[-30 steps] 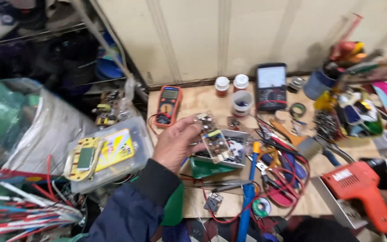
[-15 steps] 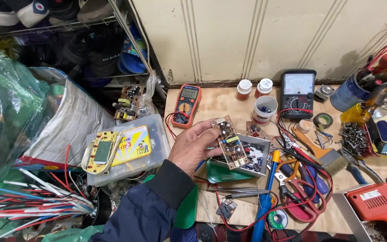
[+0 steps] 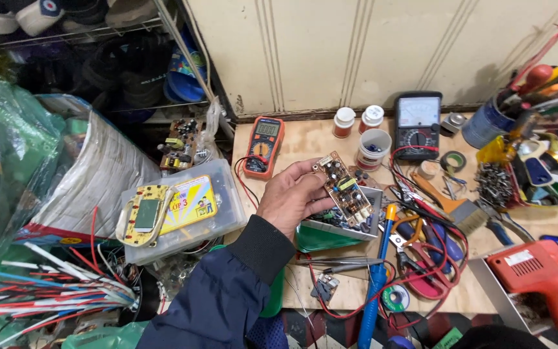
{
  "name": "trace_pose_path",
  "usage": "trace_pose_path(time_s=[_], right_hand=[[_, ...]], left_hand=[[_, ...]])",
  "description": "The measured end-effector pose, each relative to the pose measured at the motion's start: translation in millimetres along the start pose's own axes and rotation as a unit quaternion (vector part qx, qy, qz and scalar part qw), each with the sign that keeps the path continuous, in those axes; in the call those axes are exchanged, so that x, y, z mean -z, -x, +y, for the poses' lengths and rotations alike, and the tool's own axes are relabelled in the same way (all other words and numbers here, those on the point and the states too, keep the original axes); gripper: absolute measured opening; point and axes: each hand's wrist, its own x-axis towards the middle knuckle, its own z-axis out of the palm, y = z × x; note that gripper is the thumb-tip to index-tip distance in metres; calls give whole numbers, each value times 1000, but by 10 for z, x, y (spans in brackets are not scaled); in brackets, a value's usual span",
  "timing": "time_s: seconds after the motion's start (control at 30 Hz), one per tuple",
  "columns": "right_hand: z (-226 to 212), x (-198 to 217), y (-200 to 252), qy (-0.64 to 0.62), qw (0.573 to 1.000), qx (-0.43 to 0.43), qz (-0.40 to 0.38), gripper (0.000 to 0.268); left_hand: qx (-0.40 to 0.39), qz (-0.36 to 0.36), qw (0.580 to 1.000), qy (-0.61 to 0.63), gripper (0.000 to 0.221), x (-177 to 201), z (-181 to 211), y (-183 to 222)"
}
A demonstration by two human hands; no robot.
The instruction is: Desoldering components from a circuit board using a heat gun and hand tools at a repair station.
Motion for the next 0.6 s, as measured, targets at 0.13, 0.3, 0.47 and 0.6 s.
trace_pose_path(time_s=[0.13, 0.3, 0.47, 0.6], right_hand=[[-999, -238, -116, -21, 999, 20, 27, 37], [-1847, -987, -588, -141, 975, -58, -164, 47], [-1762, -1424, -635, -348, 902, -177, -183, 43], [-1625, -1575, -657, -385, 888, -161, -193, 39]], left_hand=[[63, 7, 998, 29, 36, -118, 62, -71], [27, 12, 998, 51, 46, -146, 85, 19], [-11, 12, 999, 41, 59, -6, 178, 87], [12, 17, 999, 34, 60, 41, 237, 166]])
